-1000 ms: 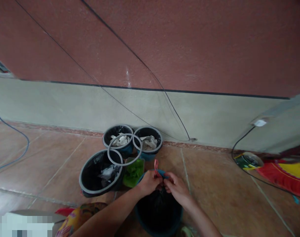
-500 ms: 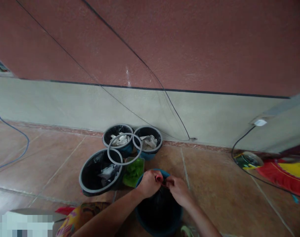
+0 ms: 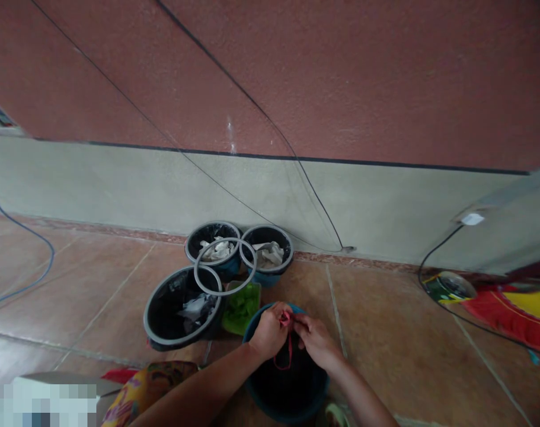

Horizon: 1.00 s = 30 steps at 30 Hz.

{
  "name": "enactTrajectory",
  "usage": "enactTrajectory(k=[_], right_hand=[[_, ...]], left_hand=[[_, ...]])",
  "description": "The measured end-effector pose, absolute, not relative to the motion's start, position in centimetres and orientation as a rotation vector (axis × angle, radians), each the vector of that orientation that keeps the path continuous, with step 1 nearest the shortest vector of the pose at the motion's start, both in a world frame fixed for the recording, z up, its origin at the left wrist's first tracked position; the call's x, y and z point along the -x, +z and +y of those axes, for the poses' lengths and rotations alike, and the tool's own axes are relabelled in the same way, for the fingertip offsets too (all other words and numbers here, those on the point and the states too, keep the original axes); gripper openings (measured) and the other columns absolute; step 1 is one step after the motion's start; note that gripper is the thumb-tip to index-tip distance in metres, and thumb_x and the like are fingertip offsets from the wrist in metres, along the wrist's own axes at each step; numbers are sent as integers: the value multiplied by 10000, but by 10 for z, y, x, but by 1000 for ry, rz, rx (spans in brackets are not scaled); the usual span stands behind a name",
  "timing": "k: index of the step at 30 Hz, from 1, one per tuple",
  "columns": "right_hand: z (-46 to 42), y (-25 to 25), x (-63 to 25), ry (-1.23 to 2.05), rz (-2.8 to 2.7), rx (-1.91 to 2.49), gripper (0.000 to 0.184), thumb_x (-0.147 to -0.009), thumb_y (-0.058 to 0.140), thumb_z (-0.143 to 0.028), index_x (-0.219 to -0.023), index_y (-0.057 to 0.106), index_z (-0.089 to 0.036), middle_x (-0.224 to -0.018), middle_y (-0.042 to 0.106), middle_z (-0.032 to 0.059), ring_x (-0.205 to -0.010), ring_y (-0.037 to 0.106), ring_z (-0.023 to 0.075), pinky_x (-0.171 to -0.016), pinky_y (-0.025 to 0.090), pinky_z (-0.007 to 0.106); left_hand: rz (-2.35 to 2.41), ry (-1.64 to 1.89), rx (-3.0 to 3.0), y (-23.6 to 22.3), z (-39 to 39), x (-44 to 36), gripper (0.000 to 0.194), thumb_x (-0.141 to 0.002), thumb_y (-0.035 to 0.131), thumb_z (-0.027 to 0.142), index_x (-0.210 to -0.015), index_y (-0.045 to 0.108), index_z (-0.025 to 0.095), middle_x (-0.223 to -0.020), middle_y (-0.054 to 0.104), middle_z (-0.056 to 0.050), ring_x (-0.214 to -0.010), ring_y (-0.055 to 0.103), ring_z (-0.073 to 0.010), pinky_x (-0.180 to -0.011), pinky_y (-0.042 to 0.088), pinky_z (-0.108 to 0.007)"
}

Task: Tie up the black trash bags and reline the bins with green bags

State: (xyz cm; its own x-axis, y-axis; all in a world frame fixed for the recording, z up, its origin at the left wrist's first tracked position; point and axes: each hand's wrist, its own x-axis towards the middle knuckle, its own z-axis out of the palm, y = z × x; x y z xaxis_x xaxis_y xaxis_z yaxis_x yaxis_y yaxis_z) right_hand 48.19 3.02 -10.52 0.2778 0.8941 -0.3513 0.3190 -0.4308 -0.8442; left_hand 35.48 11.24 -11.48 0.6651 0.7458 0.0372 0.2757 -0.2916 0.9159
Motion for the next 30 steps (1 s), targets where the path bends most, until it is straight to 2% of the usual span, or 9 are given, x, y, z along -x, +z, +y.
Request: enactTrajectory(k=[4,9,13,16,20,23,27,30], right_hand=[[29,-103,-484,1225,-956,1904,300,-836,497,-358,-937,703,-165,-598,601,-11,-531,560,120,-517,410,230],[26,-109,-486,1297,-785,1813,306,-769,588,-425,-871,694,-157,-610,623,-5,-574,589,124,-511,409,215],[27,-114,-485,1278,-781,1864,244,-834,518,-367,-796,649,-165,-609,622,2,-570,596,130,-532,420,228],[29,-112,-486,1090,-1017,2082,227,-888,445,-254,-804,640,-171,-716,671,44,-645,633,152,-605,437,258],[29,-105,-492,756,-1411,2434,257,-920,410,-178,-886,665,-170,-909,724,119,-881,672,221,-763,426,310],[26,-104,-496,734,-1471,2589,285,-937,388,-181,-917,672,-178,-939,731,128,-913,677,236,-747,414,310],[22,-104,-498,808,-1507,2555,297,-930,383,-159,-898,676,-190,-932,738,108,-922,680,225,-766,418,305],[21,-104,-497,832,-1476,2465,287,-891,445,-156,-1080,659,-186,-1041,730,114,-1014,667,232,-856,435,317]], left_hand=[[848,527,-1704,-113,116,-356,142,-706,545,57,-678,619,175,-727,626,-5,-705,578,-131,-702,451,-230],[811,430,-1488,-113,119,-356,74,-685,591,118,-648,636,163,-600,575,29,-557,503,-101,-592,420,-217],[796,361,-1445,-115,121,-357,77,-700,619,193,-647,661,157,-584,586,23,-561,518,-112,-593,428,-227],[826,333,-1548,-117,123,-357,135,-719,562,171,-638,670,165,-621,615,10,-590,536,-120,-592,421,-224],[907,286,-1729,-125,126,-353,189,-731,506,126,-619,652,169,-611,609,4,-593,536,-125,-589,400,-226],[963,254,-1836,-131,129,-346,177,-726,514,99,-596,609,171,-598,600,6,-606,543,-129,-613,398,-227],[1010,168,-1910,-133,130,-340,171,-726,512,74,-606,585,171,-584,576,8,-604,543,-134,-629,406,-236],[999,128,-1917,-131,131,-339,208,-720,490,49,-768,657,163,-729,659,-31,-743,619,-170,-738,460,-264]])
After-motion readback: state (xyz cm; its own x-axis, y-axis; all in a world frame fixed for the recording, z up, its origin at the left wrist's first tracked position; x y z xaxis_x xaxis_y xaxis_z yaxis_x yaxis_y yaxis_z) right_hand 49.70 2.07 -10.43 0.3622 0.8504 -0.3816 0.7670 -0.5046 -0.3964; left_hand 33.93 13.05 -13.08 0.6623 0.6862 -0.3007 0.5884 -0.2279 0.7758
